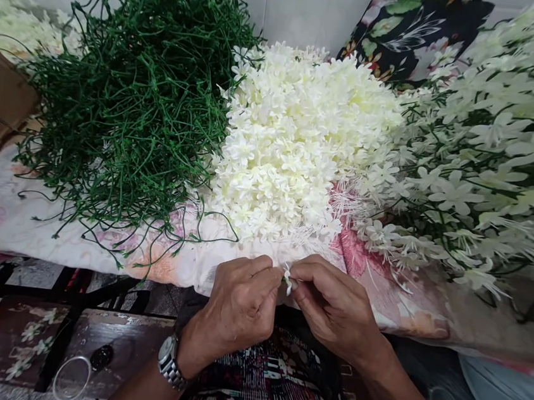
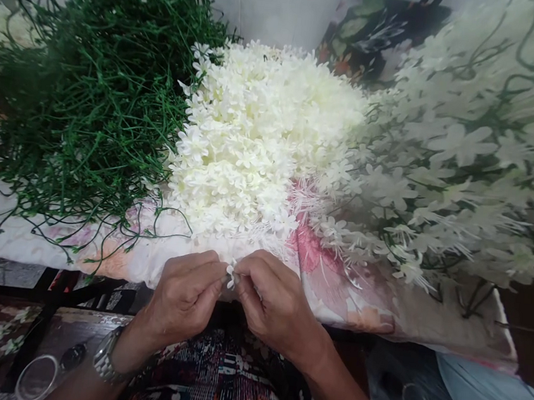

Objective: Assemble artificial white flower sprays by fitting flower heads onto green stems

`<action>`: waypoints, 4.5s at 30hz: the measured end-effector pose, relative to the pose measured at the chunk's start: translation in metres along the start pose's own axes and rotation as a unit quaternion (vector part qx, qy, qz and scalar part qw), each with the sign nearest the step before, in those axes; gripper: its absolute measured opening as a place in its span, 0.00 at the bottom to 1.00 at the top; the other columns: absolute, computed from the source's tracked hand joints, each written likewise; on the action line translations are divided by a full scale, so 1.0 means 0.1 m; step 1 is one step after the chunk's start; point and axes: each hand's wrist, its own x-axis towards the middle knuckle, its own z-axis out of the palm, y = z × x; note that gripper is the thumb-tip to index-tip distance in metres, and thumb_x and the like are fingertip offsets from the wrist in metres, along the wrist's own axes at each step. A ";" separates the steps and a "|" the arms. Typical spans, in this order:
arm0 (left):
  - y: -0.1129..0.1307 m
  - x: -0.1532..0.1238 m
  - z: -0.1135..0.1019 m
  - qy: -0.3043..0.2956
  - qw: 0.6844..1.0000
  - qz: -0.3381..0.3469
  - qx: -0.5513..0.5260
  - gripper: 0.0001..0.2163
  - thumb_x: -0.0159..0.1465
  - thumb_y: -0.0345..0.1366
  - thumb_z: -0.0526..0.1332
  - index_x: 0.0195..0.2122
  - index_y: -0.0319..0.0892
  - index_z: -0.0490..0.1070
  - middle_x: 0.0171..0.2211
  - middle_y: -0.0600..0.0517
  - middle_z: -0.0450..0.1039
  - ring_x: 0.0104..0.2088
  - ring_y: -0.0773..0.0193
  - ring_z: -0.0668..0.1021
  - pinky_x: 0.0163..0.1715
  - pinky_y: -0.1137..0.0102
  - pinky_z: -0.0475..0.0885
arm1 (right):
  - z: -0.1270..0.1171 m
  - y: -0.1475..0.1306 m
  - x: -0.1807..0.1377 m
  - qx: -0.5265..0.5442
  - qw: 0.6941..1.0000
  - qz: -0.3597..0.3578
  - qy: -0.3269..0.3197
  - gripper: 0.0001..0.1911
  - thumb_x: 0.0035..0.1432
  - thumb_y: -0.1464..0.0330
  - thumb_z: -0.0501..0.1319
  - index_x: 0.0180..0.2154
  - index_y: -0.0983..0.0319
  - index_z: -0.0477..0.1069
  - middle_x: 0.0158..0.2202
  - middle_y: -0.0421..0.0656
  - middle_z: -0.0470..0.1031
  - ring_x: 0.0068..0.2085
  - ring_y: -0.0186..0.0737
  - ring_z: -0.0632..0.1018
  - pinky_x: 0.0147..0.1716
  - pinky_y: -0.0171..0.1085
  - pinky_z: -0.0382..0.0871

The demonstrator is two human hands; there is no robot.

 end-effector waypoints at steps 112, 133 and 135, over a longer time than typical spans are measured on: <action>0.08 -0.26 -0.27 0.017 0.973 0.158 -0.166 0.08 0.64 0.30 0.55 0.28 0.44 0.70 0.32 0.49 0.70 0.35 0.62 0.71 0.37 0.66 0.70 | 0.17 -0.46 0.24 0.533 0.756 0.322 -0.203 0.10 0.42 0.73 0.60 0.21 0.62 0.56 0.22 0.32 0.56 0.23 0.23 0.59 0.19 0.25 0.50; -0.08 -0.03 -0.29 0.277 0.714 -0.346 -0.542 0.09 0.45 0.36 0.71 0.24 0.39 0.76 0.19 0.55 0.68 0.17 0.75 0.62 0.17 0.78 0.57 | 0.11 0.06 0.72 -0.188 0.980 -0.009 -0.061 0.12 0.58 0.77 0.52 0.27 0.65 0.71 0.25 0.44 0.69 0.27 0.35 0.70 0.28 0.34 0.62; -0.11 -0.03 -0.27 0.276 0.735 -0.333 -0.523 0.07 0.46 0.36 0.70 0.25 0.39 0.77 0.22 0.54 0.71 0.18 0.75 0.63 0.18 0.77 0.59 | 0.04 0.06 0.69 -0.164 0.985 -0.012 -0.052 0.11 0.59 0.76 0.52 0.30 0.64 0.72 0.25 0.42 0.70 0.27 0.34 0.70 0.27 0.33 0.63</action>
